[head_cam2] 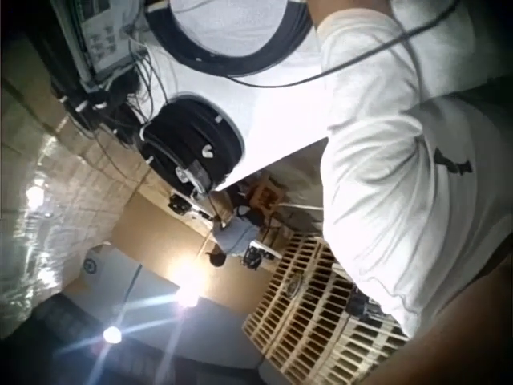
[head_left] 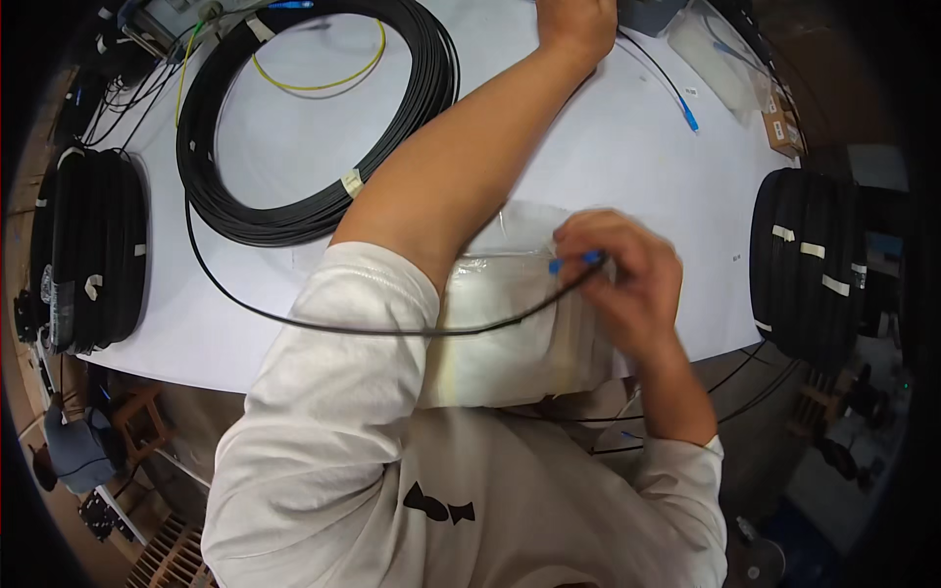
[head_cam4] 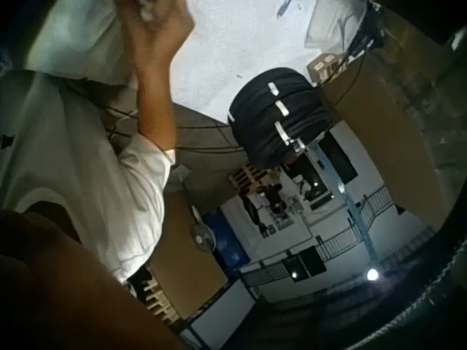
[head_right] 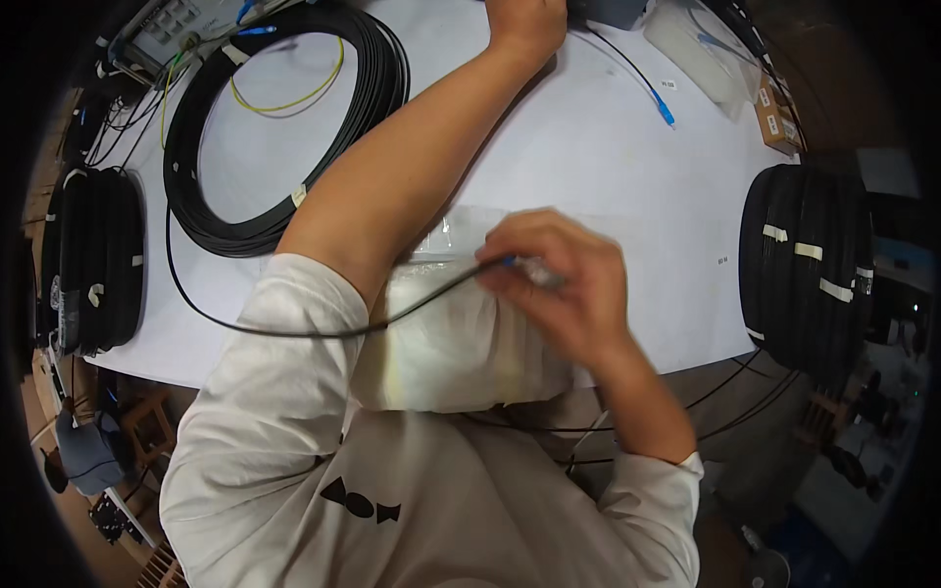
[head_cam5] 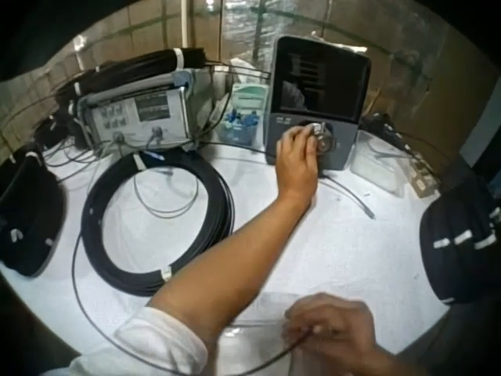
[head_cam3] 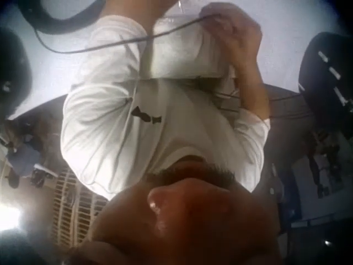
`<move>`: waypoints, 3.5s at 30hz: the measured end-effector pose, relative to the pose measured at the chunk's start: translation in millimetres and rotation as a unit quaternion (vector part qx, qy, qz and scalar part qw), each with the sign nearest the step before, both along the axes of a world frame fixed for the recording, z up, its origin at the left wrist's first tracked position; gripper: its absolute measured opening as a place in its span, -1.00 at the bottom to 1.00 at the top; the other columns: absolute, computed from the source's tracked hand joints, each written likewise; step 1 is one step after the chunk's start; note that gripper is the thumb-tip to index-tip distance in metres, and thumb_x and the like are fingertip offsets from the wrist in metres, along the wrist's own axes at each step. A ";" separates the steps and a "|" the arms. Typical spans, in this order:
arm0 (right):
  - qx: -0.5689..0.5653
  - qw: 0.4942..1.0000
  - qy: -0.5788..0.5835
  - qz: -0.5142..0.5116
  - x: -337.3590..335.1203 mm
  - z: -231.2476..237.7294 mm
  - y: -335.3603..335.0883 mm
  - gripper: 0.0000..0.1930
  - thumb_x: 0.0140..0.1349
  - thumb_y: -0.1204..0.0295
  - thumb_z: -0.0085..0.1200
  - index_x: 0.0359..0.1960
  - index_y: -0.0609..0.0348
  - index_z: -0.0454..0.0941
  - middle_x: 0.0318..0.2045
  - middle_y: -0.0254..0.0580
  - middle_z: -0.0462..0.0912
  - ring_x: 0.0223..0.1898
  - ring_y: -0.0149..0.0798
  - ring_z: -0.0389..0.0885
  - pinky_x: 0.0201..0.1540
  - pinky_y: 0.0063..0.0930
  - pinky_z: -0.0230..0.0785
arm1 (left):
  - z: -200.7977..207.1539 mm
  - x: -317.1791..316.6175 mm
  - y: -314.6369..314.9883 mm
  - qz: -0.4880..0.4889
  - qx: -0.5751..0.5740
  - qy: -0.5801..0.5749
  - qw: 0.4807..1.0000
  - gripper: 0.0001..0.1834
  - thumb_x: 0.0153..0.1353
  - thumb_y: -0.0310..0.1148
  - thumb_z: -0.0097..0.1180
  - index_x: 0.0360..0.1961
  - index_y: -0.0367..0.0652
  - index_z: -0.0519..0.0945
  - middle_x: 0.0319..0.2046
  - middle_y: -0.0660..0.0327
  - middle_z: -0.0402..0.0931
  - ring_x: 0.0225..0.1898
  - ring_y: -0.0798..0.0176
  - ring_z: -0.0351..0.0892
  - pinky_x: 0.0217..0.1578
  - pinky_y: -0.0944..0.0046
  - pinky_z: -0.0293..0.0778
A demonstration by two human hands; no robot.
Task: The recorder uses a specialized handheld inspection probe to examine the end-face of fiber optic connectors, with the live feed displayed on an external monitor for quality check.
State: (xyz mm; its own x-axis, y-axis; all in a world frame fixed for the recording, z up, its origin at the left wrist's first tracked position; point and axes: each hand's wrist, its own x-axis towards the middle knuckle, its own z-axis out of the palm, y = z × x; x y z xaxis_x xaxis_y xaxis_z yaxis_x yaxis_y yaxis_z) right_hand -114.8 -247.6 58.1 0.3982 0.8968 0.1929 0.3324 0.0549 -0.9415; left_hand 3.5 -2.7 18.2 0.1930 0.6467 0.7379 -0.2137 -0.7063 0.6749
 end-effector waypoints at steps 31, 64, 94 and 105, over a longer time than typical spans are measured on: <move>0.025 0.966 -0.257 0.016 -53.2 -12.9 -42.0 -0.75 -0.06 0.36 0.54 -0.33 0.05 0.76 -0.39 -0.36 0.68 -0.07 -0.07 0.67 0.18 0.02 0.46 | -6.6 -14.4 -0.3 -0.024 -0.033 0.030 0.999 -0.68 0.49 -0.34 0.04 0.17 -0.19 0.61 0.10 0.02 0.49 0.13 -0.12 0.48 0.14 0.02 0.44; 0.063 0.957 -0.279 0.041 -57.5 -13.9 -44.0 -0.70 0.01 0.30 0.51 -0.22 0.00 0.73 -0.34 -0.37 0.66 -0.12 -0.12 0.66 0.04 -0.01 0.56 | -8.6 -9.6 -0.4 -0.004 -0.014 0.025 1.000 -0.69 0.48 -0.35 0.04 0.16 -0.17 0.62 0.09 0.02 0.49 0.13 -0.11 0.47 0.15 0.02 0.44; 0.039 0.964 -0.259 0.043 -60.4 -10.6 -50.5 -0.74 -0.04 0.34 0.52 -0.28 -0.04 0.75 -0.40 -0.41 0.65 -0.10 -0.14 0.68 0.18 0.07 0.47 | -9.1 -7.7 -1.4 -0.008 -0.026 0.006 1.000 -0.69 0.48 -0.34 0.05 0.15 -0.16 0.63 0.08 0.02 0.50 0.11 -0.12 0.48 0.13 0.00 0.45; 0.041 0.963 -0.260 0.065 -59.9 -9.6 -49.0 -0.73 -0.07 0.33 0.53 -0.29 -0.04 0.76 -0.43 -0.42 0.63 -0.11 -0.15 0.68 0.18 0.05 0.48 | -7.0 -11.0 -2.3 -0.012 -0.022 0.017 1.000 -0.69 0.48 -0.34 0.04 0.15 -0.19 0.62 0.08 0.02 0.50 0.11 -0.12 0.48 0.12 0.00 0.45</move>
